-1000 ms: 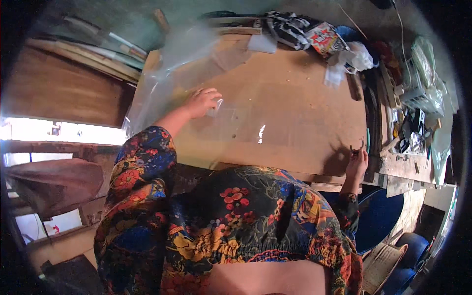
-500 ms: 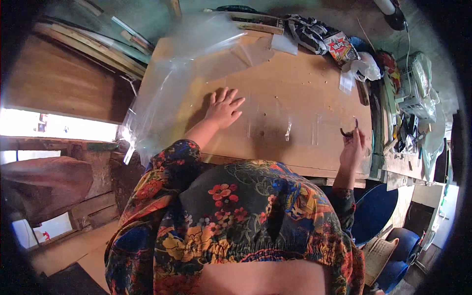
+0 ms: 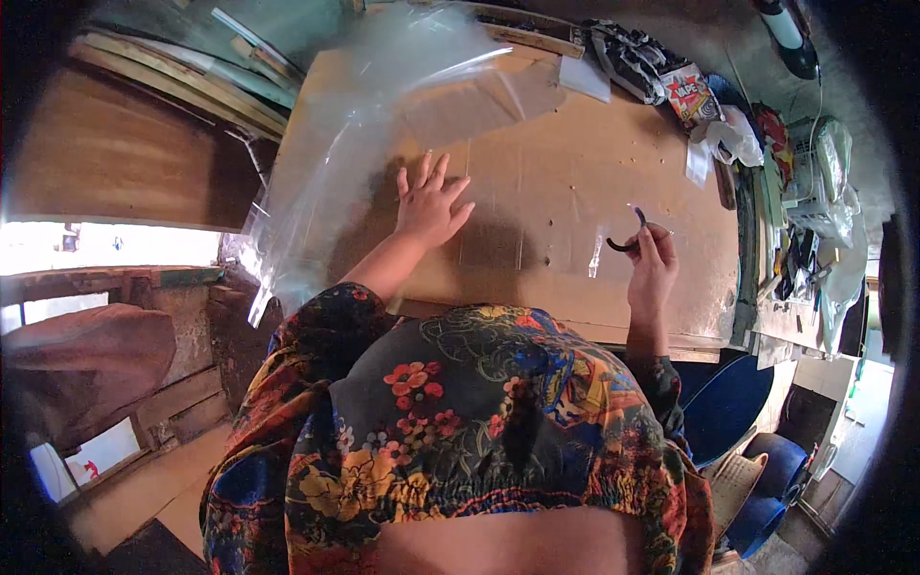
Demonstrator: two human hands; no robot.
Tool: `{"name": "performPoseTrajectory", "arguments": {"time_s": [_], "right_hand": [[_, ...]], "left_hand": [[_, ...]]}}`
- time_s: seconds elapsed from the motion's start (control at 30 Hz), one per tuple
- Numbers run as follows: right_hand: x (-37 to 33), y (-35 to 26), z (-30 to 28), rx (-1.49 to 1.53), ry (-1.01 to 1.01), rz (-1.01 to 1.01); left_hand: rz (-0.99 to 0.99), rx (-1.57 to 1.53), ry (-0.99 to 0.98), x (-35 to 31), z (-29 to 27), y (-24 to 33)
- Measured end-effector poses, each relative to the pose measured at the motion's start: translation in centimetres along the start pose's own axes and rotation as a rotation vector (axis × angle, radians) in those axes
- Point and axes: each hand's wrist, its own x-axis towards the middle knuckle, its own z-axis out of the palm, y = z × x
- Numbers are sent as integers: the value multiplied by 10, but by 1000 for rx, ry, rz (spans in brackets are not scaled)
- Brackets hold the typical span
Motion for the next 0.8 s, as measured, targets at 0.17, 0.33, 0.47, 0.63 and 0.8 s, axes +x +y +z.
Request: {"name": "performPoseTrajectory", "arguments": {"time_s": [0.17,0.33,0.47,0.63,0.8], "right_hand": [[1,5,31,-124,-56,-4],[4,19,63,-557,-152,-89],[2,23,99,-787,-309,-164],[4,38,126,-860,-443,-365],[8,50,141,-934,-567,-327]], "left_hand": [[64,-32,-6,5,8,-7],[109,-26,-40,3,4,-22],[109,-13,-28,0,7,-24],[84,-32,-22,-1,6,-20],[58,-72,3,-3,9,-19]]}}
